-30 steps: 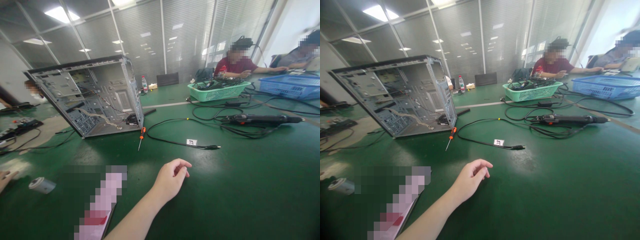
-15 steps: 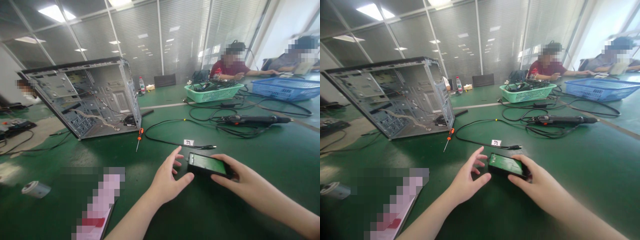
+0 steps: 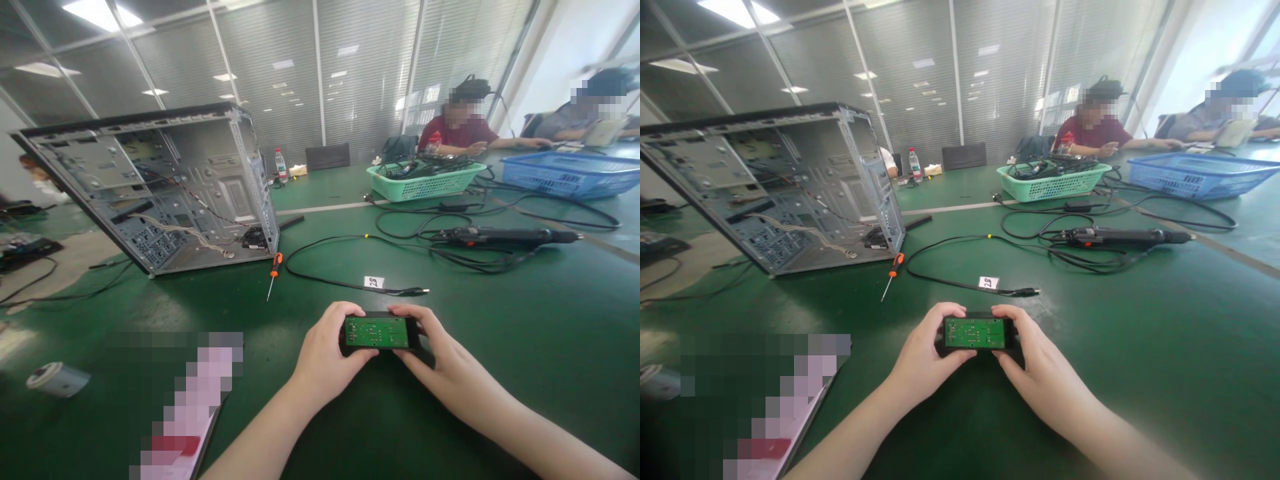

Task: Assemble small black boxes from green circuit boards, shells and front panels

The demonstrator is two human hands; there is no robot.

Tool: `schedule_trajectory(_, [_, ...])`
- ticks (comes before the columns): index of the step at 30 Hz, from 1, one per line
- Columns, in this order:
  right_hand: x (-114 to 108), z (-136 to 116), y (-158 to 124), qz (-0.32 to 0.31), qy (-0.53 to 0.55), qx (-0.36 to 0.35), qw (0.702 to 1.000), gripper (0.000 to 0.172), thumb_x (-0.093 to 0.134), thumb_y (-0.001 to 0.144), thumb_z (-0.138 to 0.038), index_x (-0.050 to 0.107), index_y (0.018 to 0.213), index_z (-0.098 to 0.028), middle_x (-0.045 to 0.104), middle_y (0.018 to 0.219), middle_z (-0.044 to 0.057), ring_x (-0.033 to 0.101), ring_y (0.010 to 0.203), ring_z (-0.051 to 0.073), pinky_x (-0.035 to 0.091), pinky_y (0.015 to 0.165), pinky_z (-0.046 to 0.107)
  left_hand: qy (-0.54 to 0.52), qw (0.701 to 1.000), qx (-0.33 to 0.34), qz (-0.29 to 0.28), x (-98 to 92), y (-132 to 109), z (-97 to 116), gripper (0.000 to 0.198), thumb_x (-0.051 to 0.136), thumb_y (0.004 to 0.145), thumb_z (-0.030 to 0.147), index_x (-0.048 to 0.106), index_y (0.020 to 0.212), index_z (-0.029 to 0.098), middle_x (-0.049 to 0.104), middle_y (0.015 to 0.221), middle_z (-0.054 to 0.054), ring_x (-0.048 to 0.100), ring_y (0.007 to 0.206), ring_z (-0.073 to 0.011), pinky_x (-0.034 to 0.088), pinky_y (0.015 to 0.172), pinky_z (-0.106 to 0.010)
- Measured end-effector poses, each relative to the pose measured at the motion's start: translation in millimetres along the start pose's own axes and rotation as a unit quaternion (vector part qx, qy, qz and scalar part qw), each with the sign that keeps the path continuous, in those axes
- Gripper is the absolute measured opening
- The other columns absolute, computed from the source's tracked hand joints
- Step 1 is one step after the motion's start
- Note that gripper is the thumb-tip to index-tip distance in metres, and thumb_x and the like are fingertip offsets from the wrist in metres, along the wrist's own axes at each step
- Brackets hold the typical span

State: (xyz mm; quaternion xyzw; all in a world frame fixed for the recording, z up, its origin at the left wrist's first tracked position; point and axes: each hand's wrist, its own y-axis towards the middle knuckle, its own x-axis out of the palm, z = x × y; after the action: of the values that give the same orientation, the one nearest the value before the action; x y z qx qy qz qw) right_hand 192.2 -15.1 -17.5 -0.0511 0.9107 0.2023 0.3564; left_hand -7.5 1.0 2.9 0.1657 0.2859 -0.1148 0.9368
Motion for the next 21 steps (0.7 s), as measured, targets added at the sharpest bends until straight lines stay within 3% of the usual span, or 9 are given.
schedule_trajectory(4, [2,1,0,0.045,0.007,-0.042,0.998,0.033,0.044,0.088,-0.031,0.035,0.119,-0.025,0.048,0.126,0.008,0.052,0.114,0.022,0.047,0.096,0.043,-0.020,0.999,0.021,0.023,0.7,1,-1,0.041,0.070,0.069,0.014,0.051,0.104,0.025,0.057,0.115,-0.003,0.055,0.105,-0.0222,0.044,0.089,-0.035])
schedule_trajectory(7, [1,1,1,0.054,0.036,-0.025,0.998,0.032,0.047,0.088,-0.032,0.036,0.117,-0.026,0.048,0.125,0.007,0.051,0.113,0.023,0.046,0.096,0.044,-0.030,0.999,-0.003,0.033,0.2,2,-1,0.041,0.070,0.070,0.019,0.053,0.106,0.026,0.060,0.110,-0.002,0.058,0.100,-0.0214,0.046,0.086,-0.034])
schedule_trajectory(13, [0,-3,3,-0.036,0.202,0.089,0.975,0.033,0.051,0.085,-0.045,0.046,0.108,-0.022,0.048,0.120,0.009,0.055,0.104,0.023,0.051,0.088,0.039,-0.083,0.991,-0.098,0.041,-1.8,0,-3,0.035,0.065,0.076,0.040,0.054,0.106,0.026,0.064,0.087,-0.001,0.060,0.077,-0.0184,0.048,0.067,-0.028])
schedule_trajectory(17, [0,-10,0,-0.086,0.277,0.102,0.952,0.044,0.060,0.080,-0.041,0.043,0.117,-0.023,0.040,0.131,0.008,0.050,0.112,0.023,0.051,0.086,0.035,-0.147,0.979,-0.129,0.060,-0.4,2,-5,0.025,0.056,0.081,0.045,0.051,0.092,0.023,0.056,0.068,0.003,0.054,0.063,-0.0146,0.042,0.055,-0.023])
schedule_trajectory(21, [-1,-15,0,-0.111,0.303,0.124,0.938,0.047,0.064,0.078,-0.040,0.044,0.115,-0.020,0.051,0.115,0.008,0.053,0.103,0.021,0.050,0.086,0.034,-0.210,0.961,-0.166,0.064,-0.6,4,-6,0.023,0.049,0.084,0.045,0.045,0.087,0.023,0.051,0.061,0.005,0.051,0.058,-0.0130,0.038,0.051,-0.021])
